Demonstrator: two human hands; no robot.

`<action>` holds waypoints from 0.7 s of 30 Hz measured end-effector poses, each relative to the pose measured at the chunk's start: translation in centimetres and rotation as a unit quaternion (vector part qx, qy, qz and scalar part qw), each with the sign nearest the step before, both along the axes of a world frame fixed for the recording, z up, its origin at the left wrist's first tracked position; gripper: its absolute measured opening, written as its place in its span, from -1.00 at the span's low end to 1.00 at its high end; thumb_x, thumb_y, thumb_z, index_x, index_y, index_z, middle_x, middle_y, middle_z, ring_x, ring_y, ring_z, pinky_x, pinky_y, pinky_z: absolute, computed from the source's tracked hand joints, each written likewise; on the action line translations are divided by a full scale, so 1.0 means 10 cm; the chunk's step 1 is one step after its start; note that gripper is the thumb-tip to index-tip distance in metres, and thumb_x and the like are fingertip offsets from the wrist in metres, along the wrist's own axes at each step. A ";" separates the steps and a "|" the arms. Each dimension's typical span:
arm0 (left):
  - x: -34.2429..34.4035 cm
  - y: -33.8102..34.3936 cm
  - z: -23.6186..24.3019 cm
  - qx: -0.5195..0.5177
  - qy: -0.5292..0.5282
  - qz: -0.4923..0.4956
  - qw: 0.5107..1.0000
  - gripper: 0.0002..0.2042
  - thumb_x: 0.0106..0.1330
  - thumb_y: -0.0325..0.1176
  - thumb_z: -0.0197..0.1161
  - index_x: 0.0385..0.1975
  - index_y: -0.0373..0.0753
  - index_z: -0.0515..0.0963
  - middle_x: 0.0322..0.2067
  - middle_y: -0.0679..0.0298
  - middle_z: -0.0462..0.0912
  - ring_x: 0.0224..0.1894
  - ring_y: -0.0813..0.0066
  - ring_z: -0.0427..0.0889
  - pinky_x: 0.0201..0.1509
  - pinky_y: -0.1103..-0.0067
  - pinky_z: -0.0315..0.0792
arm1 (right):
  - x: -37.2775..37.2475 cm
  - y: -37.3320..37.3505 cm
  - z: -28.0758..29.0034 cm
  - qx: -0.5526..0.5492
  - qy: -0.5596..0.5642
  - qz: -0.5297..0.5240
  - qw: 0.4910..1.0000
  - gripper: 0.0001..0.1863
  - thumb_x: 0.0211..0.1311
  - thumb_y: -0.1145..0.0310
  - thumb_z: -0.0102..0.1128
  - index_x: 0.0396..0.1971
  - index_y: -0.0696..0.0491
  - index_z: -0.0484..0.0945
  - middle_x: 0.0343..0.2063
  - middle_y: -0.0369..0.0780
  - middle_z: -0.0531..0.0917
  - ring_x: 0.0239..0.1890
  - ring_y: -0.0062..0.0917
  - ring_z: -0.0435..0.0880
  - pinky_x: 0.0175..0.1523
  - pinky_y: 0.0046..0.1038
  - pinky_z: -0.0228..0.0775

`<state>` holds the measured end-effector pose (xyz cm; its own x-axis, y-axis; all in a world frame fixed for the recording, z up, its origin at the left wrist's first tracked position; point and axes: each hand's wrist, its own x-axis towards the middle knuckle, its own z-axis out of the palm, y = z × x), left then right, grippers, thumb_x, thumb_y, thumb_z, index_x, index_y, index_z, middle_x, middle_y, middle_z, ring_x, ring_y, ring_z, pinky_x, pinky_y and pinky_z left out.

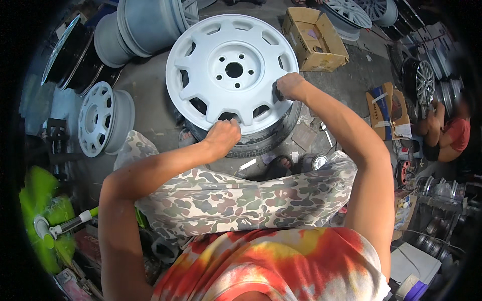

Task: Repairing and sanding a white automotive wheel rim.

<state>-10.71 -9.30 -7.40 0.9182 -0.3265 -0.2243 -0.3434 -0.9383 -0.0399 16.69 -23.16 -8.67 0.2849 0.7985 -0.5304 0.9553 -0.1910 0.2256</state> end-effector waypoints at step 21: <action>0.28 0.10 -0.03 -0.095 0.004 -0.042 0.995 -0.90 -0.01 -0.56 0.36 -0.49 -0.46 0.67 -0.36 -0.16 0.70 -0.28 -0.07 0.76 -0.24 0.24 0.64 | 0.01 -1.83 0.07 0.392 0.060 -0.256 0.882 -0.74 0.33 0.23 0.21 -0.20 0.09 0.72 -0.49 0.02 0.73 -0.36 -0.12 0.78 -0.17 -0.15 0.58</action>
